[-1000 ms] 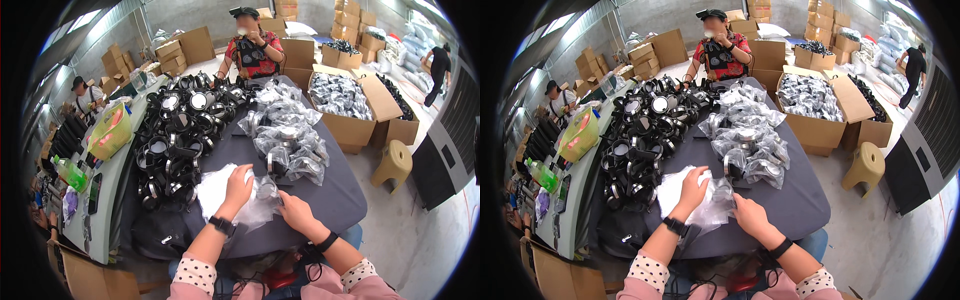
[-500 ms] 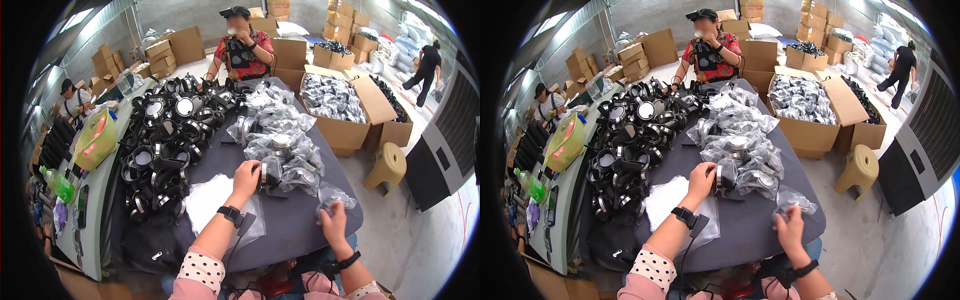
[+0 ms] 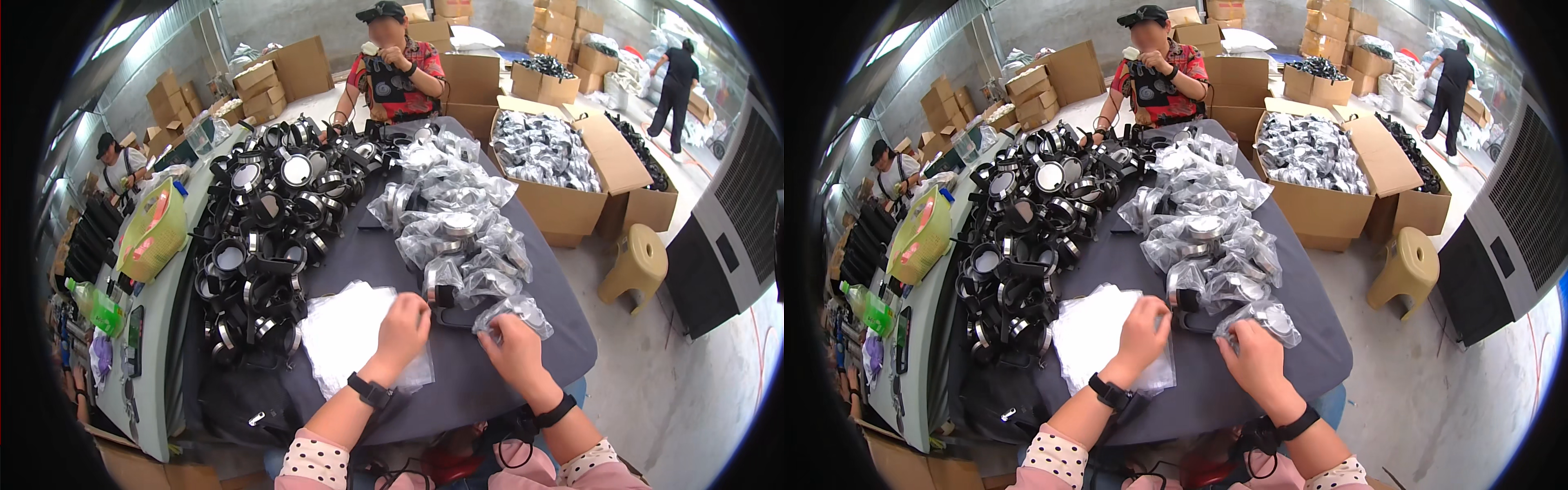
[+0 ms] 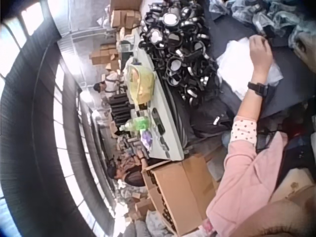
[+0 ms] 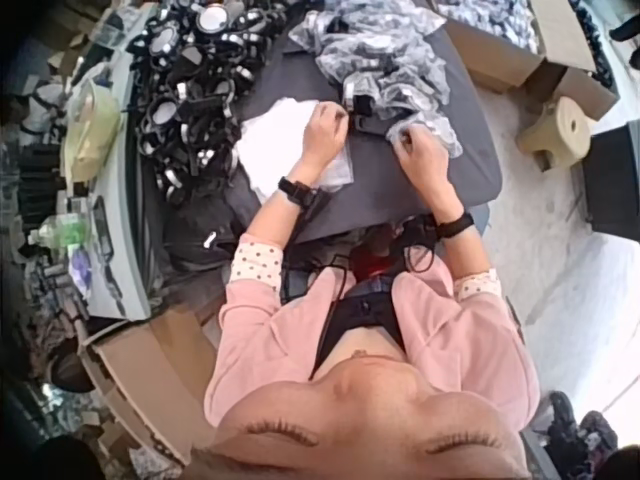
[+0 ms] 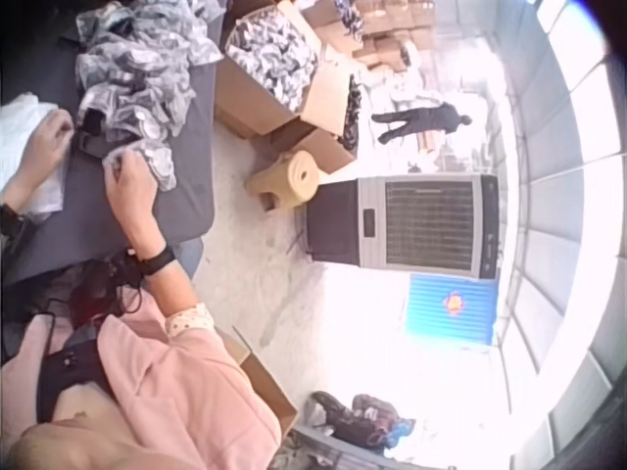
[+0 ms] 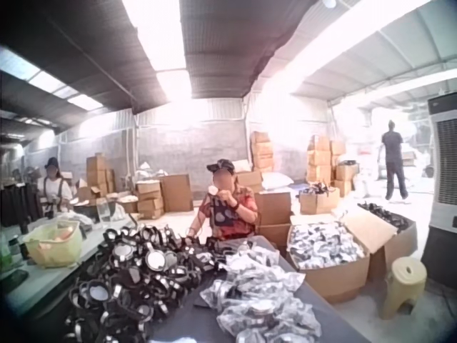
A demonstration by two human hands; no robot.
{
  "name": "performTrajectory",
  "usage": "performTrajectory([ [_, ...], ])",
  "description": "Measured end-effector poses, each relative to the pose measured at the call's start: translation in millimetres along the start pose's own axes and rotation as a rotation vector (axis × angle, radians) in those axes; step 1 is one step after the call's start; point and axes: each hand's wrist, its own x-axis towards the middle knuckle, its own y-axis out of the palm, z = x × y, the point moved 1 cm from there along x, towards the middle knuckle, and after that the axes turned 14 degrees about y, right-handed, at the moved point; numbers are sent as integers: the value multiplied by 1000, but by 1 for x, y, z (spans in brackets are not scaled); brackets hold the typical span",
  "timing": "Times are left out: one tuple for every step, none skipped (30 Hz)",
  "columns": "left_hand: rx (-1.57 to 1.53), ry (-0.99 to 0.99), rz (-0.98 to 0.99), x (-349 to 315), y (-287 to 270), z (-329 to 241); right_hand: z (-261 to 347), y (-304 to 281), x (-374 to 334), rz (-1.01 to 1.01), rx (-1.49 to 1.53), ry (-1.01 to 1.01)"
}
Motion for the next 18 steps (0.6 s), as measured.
performTrajectory([
  [-48, -123, -78, 6, -2, 4, 9, -4, 6, -79, 4, -75],
  [-100, -240, -162, 13, -3, 7, 20, -9, 13, -165, 4, -154],
  [-114, -238, -230, 20, 1, 13, 30, -10, 22, -200, -6, -192],
  [-113, -239, -235, 24, 8, 21, 38, -4, 35, -199, -8, -197],
  [-180, -261, -193, 30, 12, 27, 44, 5, 48, -254, -36, -262],
  [-246, -284, -151, 33, 16, 31, 46, 12, 61, -308, -64, -327],
  [-314, -337, -142, 40, 23, 31, 39, 18, 73, -314, -72, -324],
  [-313, -342, -141, 43, 20, 26, 33, 26, 81, -285, -115, -327],
  [-301, -349, -167, 47, 16, 22, 28, 33, 87, -255, -158, -330],
  [-288, -361, -192, 49, 11, 19, 26, 35, 93, -254, -105, -316],
  [-306, -346, -202, 48, 7, 15, 23, 35, 94, -246, -55, -278],
  [-305, -357, -198, 46, 4, 10, 21, 35, 94, -238, -4, -239],
  [-285, -321, -199, 44, 1, 5, 18, 34, 97, -230, -4, -231],
  [-266, -284, -198, 41, -1, -1, 14, 33, 99, -211, 99, -196],
  [-269, -292, -190, 39, -1, -5, 11, 33, 99, -194, 201, -159],
  [-242, -252, -191, 37, -2, -9, 12, 33, 95, -188, 200, -154],
  [-216, -212, -192, 34, -1, -12, 13, 31, 91, -157, 266, -138],
  [-219, -217, -189, 29, 1, -12, 14, 28, 86, -128, 331, -122],
])
